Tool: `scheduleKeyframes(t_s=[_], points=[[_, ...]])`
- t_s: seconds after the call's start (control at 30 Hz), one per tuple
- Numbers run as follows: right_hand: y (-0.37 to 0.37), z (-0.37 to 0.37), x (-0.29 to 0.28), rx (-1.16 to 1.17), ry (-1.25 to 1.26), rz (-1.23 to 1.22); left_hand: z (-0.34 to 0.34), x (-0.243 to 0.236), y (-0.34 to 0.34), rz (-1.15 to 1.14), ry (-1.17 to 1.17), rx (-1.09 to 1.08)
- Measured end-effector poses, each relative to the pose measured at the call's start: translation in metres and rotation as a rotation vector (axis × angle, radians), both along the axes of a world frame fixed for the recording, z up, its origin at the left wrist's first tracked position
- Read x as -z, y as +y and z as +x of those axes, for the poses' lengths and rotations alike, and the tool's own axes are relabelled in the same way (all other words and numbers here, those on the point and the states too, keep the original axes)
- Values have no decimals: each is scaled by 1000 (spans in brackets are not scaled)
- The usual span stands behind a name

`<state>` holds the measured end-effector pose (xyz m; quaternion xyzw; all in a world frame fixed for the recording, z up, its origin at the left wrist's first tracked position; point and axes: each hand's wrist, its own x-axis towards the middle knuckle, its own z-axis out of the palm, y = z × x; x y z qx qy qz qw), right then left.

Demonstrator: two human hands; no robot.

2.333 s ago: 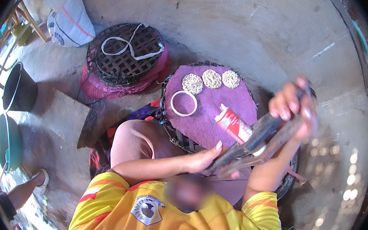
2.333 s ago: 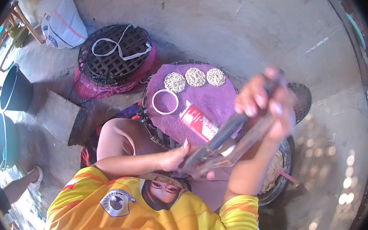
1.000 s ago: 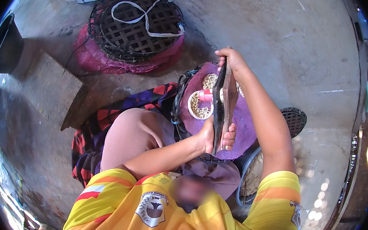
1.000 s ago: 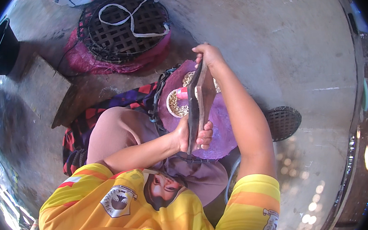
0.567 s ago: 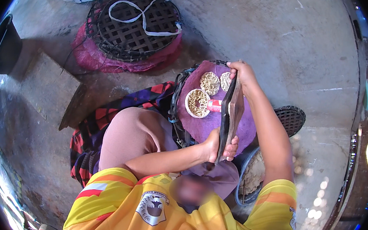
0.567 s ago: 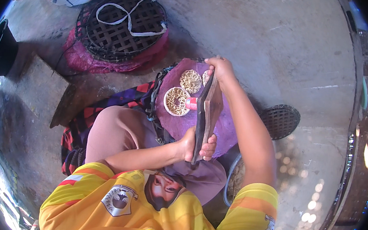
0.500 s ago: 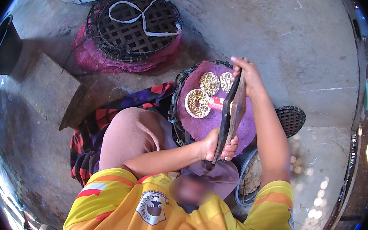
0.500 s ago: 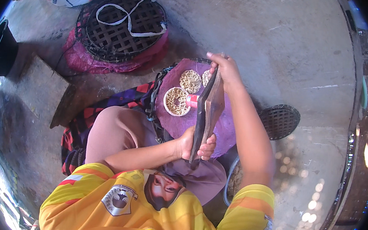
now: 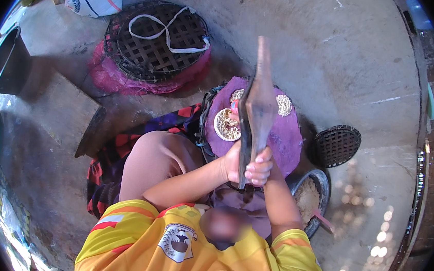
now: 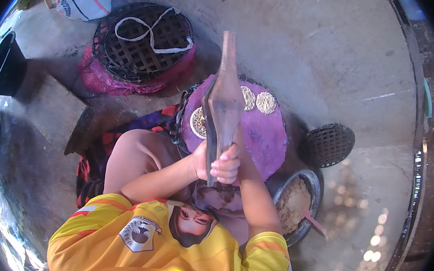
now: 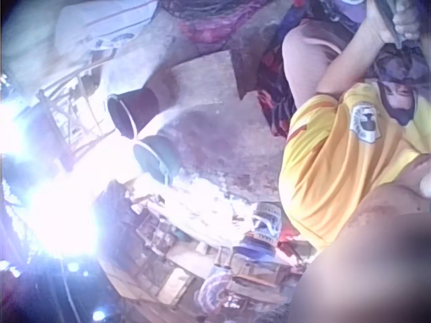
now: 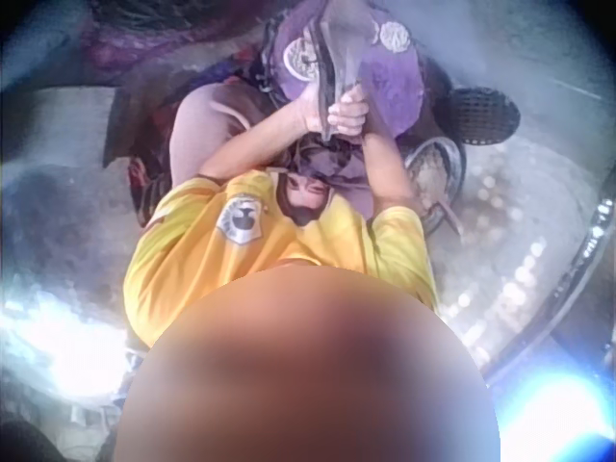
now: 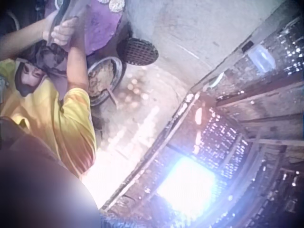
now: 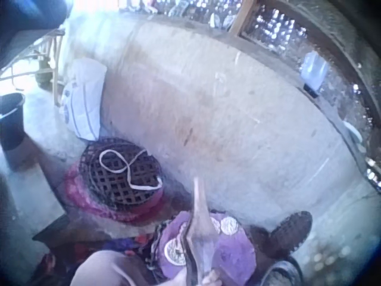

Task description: The person scoops dough from a metal bowl and uses a manual press to extrude it into small cups arranged on a purple mat. They repeat this process to fill multiple cups, then place a woven lid over the tray.

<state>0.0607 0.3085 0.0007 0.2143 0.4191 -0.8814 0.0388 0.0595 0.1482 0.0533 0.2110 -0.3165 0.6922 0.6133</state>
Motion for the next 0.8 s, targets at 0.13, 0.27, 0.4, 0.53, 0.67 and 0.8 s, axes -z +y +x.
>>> scheduleKeyframes(t_s=[0.13, 0.27, 0.4, 0.53, 0.67, 0.8], points=[[0, 8, -53, 111, 92, 226, 16, -14, -7, -119, 214, 21], [0, 32, -140, 301, 427, 560, 27, -14, -13, -442, 470, 24], [-31, 83, -182, 443, 581, 768, 53, -11, -21, -844, 914, 18], [-53, 137, -181, 609, 643, 861, 81, -13, -28, -1146, 1295, -1379], [-54, 146, -161, 719, 458, 1031, 74, -19, -21, -679, 1722, -2331], [-51, 156, -148, 416, 521, 882, 53, -36, -9, -190, 1948, -2079]])
